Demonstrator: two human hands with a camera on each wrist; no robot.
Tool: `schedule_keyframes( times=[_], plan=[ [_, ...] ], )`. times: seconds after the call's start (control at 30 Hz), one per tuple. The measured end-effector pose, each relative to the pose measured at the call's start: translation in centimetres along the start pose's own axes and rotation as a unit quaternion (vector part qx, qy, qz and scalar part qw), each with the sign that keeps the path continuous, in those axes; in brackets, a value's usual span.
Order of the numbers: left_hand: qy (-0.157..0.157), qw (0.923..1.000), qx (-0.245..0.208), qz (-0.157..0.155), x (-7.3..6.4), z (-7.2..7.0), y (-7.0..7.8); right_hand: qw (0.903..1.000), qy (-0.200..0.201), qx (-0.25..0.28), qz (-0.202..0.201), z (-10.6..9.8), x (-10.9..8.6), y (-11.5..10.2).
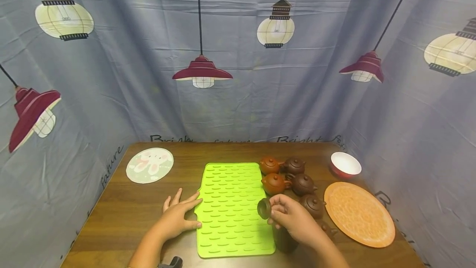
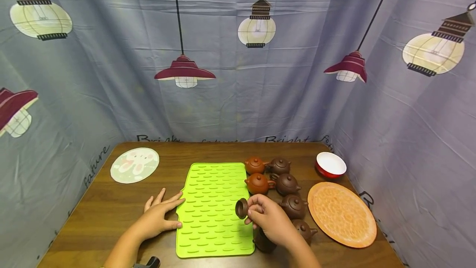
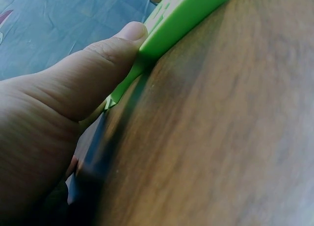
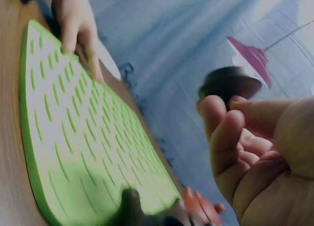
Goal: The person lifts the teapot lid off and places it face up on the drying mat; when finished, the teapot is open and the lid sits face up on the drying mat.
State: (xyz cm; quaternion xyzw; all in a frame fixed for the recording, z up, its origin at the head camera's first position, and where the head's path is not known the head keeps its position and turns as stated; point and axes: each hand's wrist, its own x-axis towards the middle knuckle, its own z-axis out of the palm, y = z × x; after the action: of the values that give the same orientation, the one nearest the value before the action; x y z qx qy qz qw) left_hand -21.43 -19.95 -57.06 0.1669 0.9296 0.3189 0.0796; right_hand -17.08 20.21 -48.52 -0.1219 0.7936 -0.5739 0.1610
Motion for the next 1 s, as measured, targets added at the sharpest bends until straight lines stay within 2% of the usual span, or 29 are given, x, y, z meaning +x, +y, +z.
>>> schedule_keyframes(
  times=[0.1,0.2,0.3,0.63,1.0],
  plan=[
    [0.0,1.0,0.0,-0.001,0.0,0.1,0.0,0.9958,-0.006,0.091,0.004,0.7,0.6,0.2],
    [-0.001,1.0,0.0,-0.003,0.0,0.1,0.0,0.9837,-0.015,0.179,0.005,1.4,1.1,0.3],
    [-0.001,1.0,-0.002,-0.003,-0.1,0.1,-0.1,0.9743,-0.026,0.224,0.001,2.1,1.5,0.3],
    [0.002,1.0,-0.004,-0.001,0.1,0.1,0.0,0.9664,-0.051,0.25,0.033,4.8,2.9,-0.7],
    [0.006,1.0,0.002,0.002,0.0,0.1,0.1,0.9642,-0.09,0.247,0.037,8.8,4.2,-0.5]
  ],
)
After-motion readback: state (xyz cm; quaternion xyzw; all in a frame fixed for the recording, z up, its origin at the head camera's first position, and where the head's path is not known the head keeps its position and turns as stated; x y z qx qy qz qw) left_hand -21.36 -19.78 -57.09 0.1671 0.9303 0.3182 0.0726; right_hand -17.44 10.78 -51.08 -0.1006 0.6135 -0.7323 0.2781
